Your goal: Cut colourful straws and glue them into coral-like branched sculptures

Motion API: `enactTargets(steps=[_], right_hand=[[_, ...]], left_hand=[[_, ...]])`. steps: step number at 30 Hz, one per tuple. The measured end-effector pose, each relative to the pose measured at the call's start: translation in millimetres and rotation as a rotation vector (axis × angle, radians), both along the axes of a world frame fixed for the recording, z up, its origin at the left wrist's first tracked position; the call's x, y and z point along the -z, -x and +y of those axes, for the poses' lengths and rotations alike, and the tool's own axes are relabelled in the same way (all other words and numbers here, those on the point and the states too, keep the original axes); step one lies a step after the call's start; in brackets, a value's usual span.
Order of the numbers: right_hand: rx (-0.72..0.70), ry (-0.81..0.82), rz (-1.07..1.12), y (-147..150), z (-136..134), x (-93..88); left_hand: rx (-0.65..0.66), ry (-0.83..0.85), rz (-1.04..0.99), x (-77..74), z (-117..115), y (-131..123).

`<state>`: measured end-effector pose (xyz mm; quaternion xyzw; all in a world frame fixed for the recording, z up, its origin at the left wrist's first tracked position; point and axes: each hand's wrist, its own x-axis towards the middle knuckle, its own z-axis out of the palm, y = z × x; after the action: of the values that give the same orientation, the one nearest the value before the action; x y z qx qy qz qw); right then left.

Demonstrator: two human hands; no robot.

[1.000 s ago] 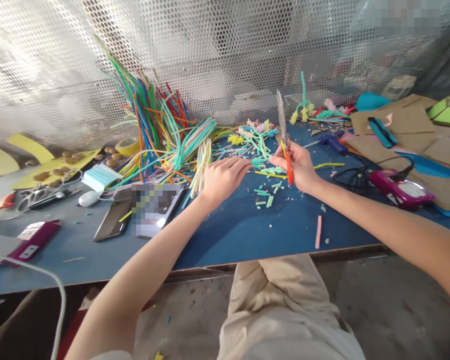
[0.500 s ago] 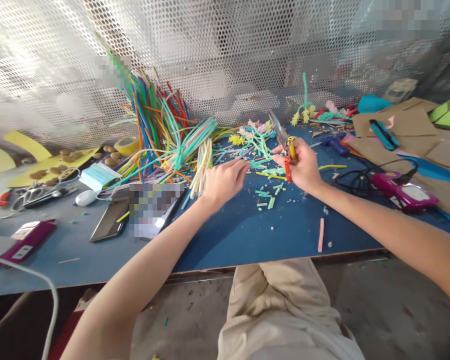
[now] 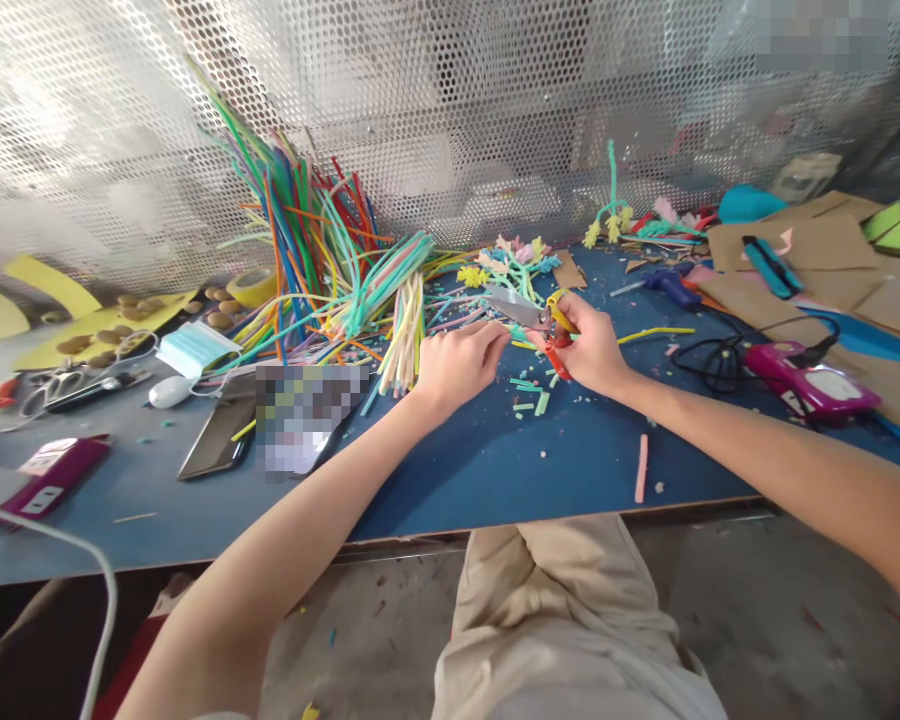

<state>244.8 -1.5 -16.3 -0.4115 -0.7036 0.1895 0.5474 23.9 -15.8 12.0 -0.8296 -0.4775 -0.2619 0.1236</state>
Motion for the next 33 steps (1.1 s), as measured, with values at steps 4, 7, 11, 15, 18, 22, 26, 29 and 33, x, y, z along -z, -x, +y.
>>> enactTargets(steps=[4,7,11,15,18,22,26,29,33], right_hand=[[-0.022,-0.003,-0.002,-0.9,1.8,1.2],[-0.047,0.009,0.019,-0.6,2.8,3.1],[-0.052,0.002,0.015,-0.2,2.7,4.1],[-0.024,-0.03,0.002,-0.8,2.4,3.5],[-0.01,-0.041,-0.005,-1.8,2.6,2.7],[-0.023,-0.034,-0.009,-2.9,2.6,1.4],[-0.026,-0.007,0.002,-2.8,2.0,0.1],[-0.025,0.002,0.012,-2.7,1.4,-0.8],[-0.03,0.03,0.04,-4.4,1.5,-1.3]], left_hand=[[-0.006,-0.005,-0.014,1.0,2.2,1.9],[-0.03,0.008,-0.011,1.1,4.0,3.7],[-0.056,0.031,0.012,2.9,5.5,4.9],[-0.023,0.007,0.028,4.2,3.9,4.2],[0.01,-0.034,0.027,3.4,1.5,3.1],[0.041,-0.091,-0.005,3.1,1.1,3.3],[0.09,-0.159,-0.04,5.6,4.0,6.9],[0.146,-0.18,-0.064,7.1,5.5,9.4],[0.152,-0.167,-0.132,6.0,4.2,9.1]])
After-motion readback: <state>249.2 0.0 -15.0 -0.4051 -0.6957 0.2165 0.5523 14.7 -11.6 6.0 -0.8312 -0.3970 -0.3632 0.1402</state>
